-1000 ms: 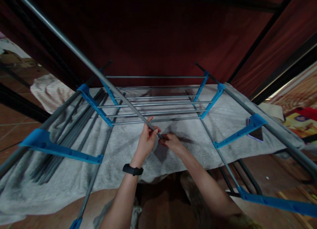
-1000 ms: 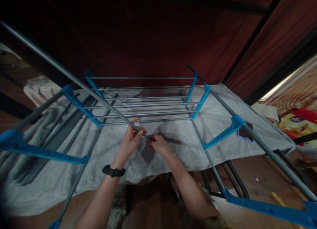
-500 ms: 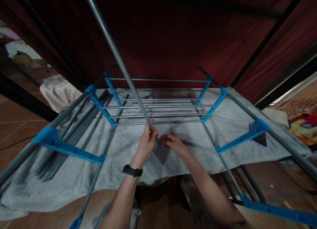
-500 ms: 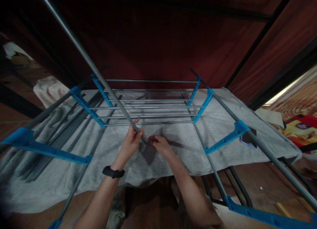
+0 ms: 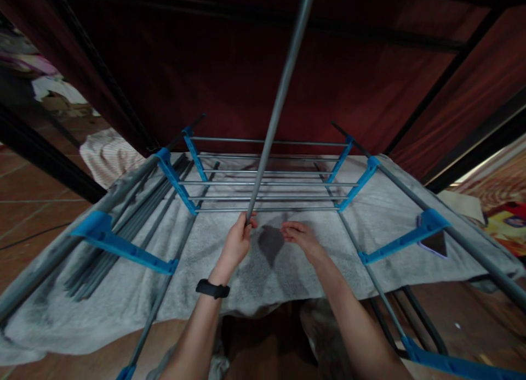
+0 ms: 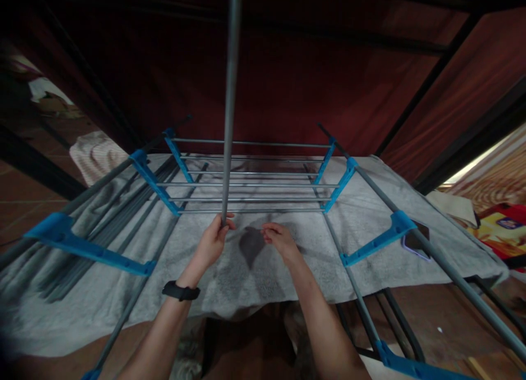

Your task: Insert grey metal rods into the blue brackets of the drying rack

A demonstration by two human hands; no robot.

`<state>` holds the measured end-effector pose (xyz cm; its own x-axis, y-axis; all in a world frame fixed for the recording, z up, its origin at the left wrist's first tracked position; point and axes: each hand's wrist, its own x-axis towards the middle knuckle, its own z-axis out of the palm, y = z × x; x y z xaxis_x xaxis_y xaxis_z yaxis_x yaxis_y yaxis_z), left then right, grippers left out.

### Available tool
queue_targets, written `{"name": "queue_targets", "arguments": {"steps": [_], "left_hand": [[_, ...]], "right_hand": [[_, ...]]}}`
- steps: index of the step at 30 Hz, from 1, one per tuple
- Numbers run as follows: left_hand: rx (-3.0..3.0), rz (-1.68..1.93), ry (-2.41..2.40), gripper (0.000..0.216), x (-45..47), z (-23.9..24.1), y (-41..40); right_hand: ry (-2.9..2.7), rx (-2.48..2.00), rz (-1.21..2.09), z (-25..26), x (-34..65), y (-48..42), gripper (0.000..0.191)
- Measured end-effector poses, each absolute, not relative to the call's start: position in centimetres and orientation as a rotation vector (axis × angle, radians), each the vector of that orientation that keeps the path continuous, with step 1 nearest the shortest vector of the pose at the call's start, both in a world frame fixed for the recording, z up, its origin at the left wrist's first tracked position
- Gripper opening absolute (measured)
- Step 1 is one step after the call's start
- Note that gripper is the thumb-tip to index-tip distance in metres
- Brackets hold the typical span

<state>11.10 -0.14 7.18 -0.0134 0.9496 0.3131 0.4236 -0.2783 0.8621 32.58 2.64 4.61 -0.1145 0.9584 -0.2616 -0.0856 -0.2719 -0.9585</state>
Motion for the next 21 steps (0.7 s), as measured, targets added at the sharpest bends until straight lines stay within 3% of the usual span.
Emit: {"name": "queue_targets", "arguments": {"steps": [10, 21], "left_hand": [[1.749, 1.182, 1.601, 0.042, 8.3, 7.1, -0.5], [1.87, 0.991, 1.616, 0.026, 5.9, 6.1, -0.6]], "right_hand": [[-1.005, -1.261, 1.435, 5.7, 34.6, 3.2, 0.032], [-0.924, -1.243, 1.393, 6.3, 35.8, 3.7, 0.034]]}}
